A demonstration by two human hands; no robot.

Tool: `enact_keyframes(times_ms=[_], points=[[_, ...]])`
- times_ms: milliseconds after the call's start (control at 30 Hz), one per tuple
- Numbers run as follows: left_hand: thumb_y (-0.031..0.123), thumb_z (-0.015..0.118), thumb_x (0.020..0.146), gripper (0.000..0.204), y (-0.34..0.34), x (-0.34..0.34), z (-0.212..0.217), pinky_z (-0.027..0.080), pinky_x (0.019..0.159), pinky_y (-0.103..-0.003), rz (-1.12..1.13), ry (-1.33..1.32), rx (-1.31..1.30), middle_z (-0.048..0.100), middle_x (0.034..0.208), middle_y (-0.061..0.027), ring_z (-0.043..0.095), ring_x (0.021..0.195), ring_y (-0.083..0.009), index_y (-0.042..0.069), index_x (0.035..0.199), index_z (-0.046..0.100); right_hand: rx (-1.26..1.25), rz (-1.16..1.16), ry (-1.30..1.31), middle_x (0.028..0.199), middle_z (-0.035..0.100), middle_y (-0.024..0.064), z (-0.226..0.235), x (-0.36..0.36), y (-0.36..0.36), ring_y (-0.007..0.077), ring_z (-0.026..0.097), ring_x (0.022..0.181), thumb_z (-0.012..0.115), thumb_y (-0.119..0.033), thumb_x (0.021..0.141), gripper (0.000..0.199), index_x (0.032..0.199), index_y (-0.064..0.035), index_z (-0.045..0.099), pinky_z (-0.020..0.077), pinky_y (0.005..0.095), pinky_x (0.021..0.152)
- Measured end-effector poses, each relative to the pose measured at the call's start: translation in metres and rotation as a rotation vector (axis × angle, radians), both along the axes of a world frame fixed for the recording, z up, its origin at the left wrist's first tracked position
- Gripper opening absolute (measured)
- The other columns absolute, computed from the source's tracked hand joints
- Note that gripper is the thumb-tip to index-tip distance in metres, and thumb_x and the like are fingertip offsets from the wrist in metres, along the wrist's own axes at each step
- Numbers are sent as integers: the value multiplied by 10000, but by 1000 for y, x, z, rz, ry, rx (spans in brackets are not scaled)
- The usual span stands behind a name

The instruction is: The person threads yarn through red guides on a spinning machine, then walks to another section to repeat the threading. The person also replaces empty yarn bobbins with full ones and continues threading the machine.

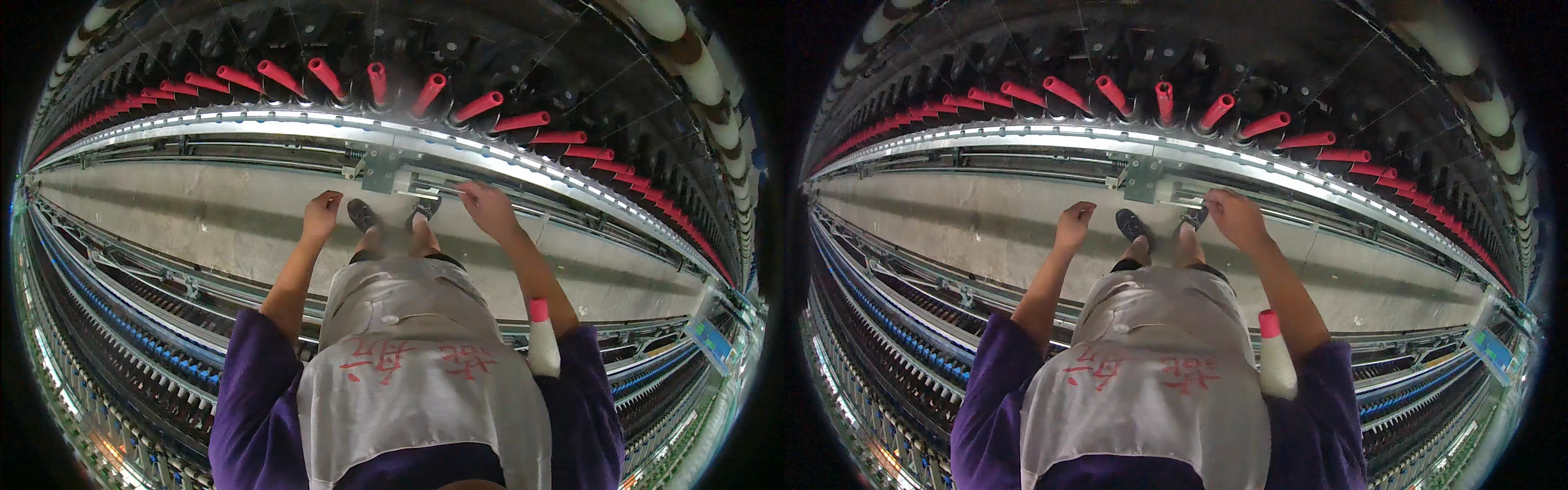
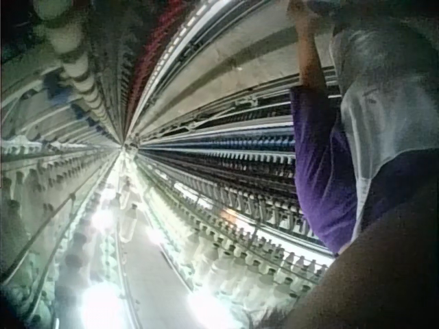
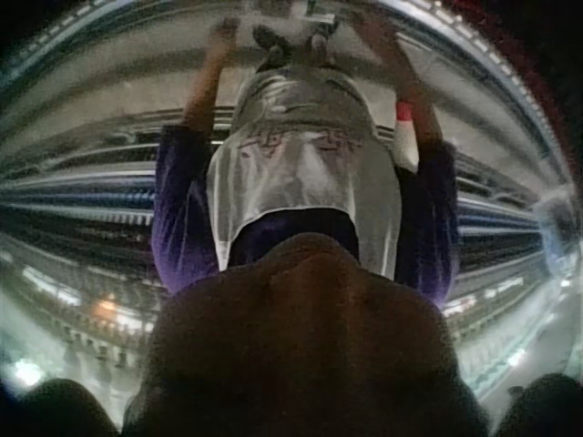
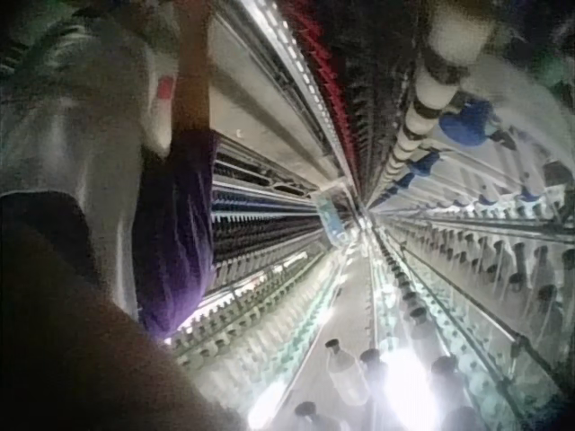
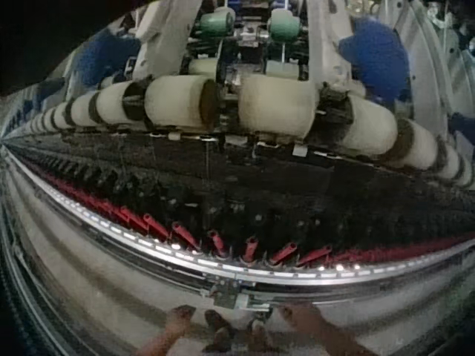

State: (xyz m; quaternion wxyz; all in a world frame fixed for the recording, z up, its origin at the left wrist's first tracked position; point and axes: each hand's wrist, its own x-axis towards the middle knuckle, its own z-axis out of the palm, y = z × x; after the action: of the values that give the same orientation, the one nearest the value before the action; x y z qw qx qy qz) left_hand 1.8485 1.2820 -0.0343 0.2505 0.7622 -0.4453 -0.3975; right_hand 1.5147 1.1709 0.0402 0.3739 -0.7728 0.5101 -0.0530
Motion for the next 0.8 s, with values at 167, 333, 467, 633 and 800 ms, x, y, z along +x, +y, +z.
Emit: enact_keyframes(times_ms=[167, 333, 467, 633, 800], points=[[179, 557, 868, 176, -17, -18, -11, 467, 586, -267, -57, 147, -127, 659, 766, -80, 610, 650, -143, 66, 952, 663, 27, -121, -111, 811, 638, 125, -12, 58, 3, 300, 620, 732, 566, -226, 837, 186, 964, -108, 630, 488, 372, 639], [154, 537, 854, 181, -88, -56, -44, 333, 440, -209, 174, 733, 199, 442, 607, 47, 399, 509, -58, 127, 1014, 614, 197, -297, -210, 803, 641, 132, -28, 62, 25, 277, 626, 708, 569, -212, 852, 169, 936, -84, 641, 478, 345, 616], [126, 561, 801, 326, -125, -86, -75, 360, 427, -212, 316, 1096, 184, 469, 659, 28, 442, 531, -76, 105, 1125, 538, 169, -381, -213, 789, 639, 124, -33, 60, 27, 233, 612, 666, 568, -192, 859, 175, 965, -69, 632, 471, 319, 599], [99, 550, 794, 282, -132, -95, -72, 361, 427, -208, 449, 1220, 187, 477, 700, 24, 455, 549, -81, 117, 1075, 525, -144, -352, -201, 773, 640, 111, -21, 75, 5, 180, 600, 632, 582, -172, 857, 209, 1039, -72, 606, 461, 287, 581], [89, 542, 808, 170, -141, -88, -53, 339, 425, -219, 518, 1107, 163, 452, 689, 13, 442, 565, -86, 104, 968, 486, -313, -364, -139, 721, 618, 96, -15, 96, -16, 235, 586, 612, 605, -170, 828, 269, 1089, -106, 586, 459, 321, 570]])
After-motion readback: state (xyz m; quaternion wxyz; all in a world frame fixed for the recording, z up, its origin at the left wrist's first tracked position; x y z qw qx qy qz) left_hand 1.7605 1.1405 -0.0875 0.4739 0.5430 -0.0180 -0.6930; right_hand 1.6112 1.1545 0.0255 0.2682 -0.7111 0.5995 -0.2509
